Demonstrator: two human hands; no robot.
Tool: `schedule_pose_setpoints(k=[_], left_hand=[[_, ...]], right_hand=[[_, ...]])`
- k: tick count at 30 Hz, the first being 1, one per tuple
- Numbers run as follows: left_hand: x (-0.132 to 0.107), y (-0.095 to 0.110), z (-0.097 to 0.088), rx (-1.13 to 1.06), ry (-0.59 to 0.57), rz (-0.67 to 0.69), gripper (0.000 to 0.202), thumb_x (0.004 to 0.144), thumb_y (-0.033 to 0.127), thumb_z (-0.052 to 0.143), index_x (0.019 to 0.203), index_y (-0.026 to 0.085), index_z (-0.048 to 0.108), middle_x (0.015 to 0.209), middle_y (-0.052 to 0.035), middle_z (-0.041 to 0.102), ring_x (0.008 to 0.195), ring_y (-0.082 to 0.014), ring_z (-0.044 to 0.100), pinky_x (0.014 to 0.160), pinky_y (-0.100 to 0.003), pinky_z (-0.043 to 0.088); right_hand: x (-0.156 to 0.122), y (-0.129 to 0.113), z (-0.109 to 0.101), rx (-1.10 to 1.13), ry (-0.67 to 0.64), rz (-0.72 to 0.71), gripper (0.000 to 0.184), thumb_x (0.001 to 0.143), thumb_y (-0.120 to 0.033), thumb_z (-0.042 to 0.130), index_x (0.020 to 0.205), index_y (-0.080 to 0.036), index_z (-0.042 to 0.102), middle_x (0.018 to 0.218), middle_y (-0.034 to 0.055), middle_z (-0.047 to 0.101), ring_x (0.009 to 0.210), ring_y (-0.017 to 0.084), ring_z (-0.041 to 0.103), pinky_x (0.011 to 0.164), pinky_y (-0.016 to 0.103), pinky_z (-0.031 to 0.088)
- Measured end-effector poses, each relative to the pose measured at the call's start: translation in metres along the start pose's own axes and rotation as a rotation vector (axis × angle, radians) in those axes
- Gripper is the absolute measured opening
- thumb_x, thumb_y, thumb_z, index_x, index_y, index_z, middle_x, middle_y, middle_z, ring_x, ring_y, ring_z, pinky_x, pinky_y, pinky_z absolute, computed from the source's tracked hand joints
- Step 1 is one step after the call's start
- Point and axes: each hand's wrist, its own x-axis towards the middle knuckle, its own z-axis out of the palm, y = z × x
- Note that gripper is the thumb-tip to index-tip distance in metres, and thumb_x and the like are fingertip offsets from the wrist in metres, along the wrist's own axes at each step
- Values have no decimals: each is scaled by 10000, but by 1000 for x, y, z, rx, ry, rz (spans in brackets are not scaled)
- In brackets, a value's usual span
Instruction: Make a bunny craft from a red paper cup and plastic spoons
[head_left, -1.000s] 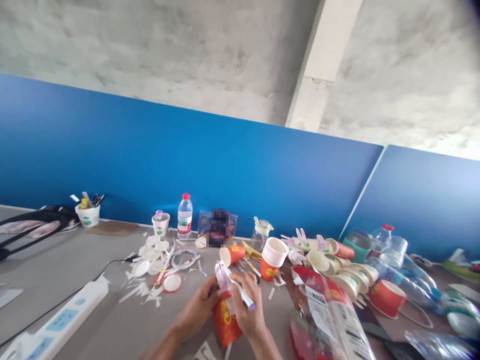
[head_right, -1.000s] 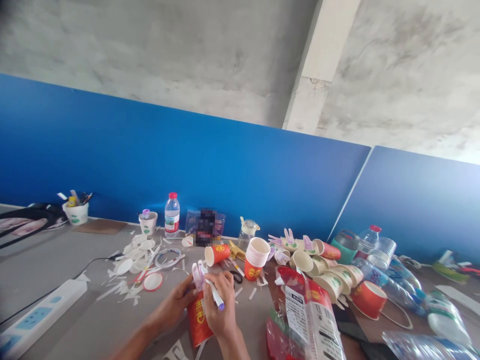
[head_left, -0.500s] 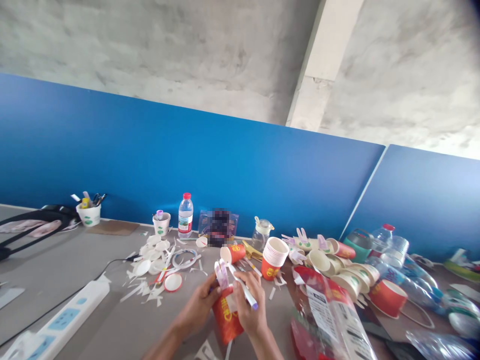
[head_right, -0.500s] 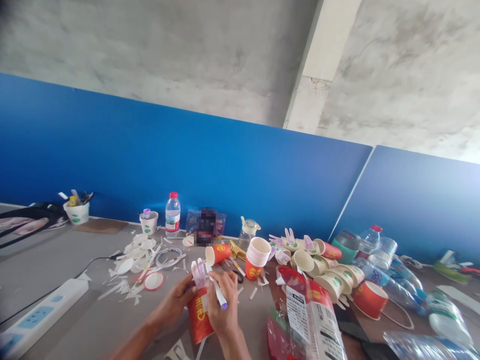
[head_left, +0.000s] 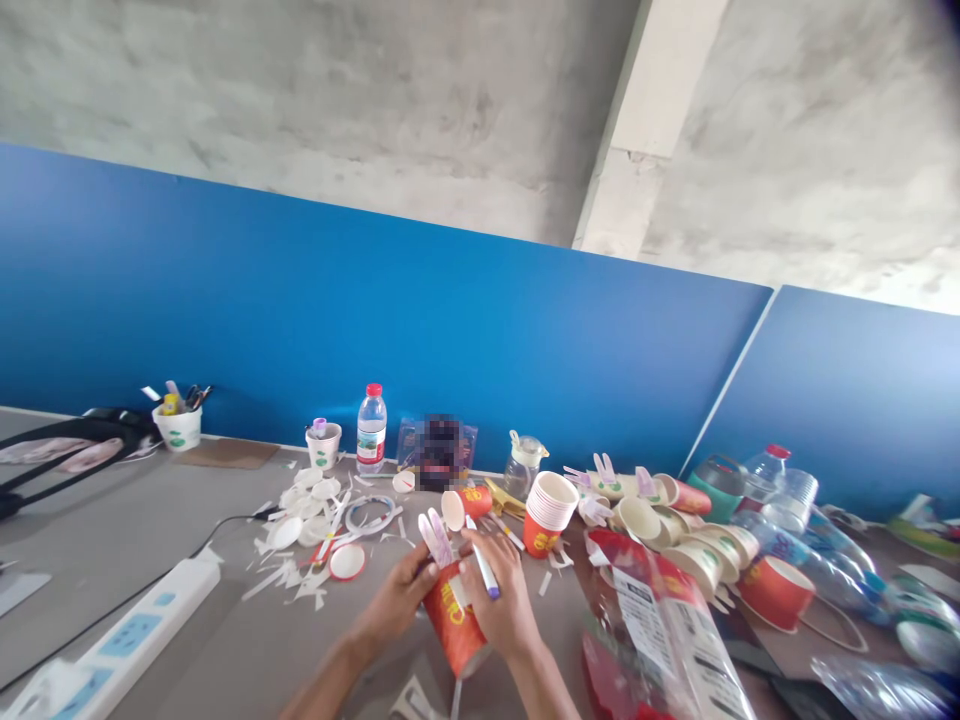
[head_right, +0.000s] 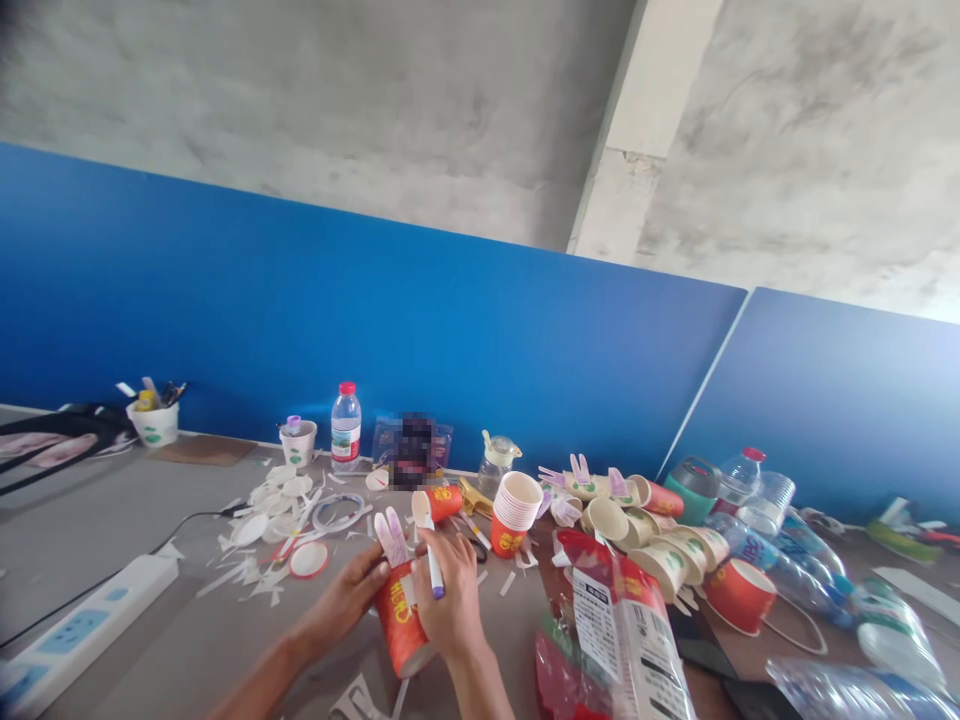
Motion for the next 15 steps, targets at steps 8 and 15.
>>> schedule_pose_setpoints(k=[8,15], left_hand=[[3,-5,-1,-17,-65,40,650,812,713,604,1254,249,711,1256,-148,728,1219,-362,619,1097,-512,439],[2,2,-4,39,-99,13,626,826,708,598,1194,222,737,1157,-136,768,1120,-342,667,1047,-474,471]], right_hand=[[0,3,0,40,-54,74,309,816,-134,560,1043,-263,725,937,34,789,877,223,730,855,355,558],[-4,8,3,158,-28,192,301,833,-179,583,1098,-227,719,956,63,776,849,215,734,769,319,590]])
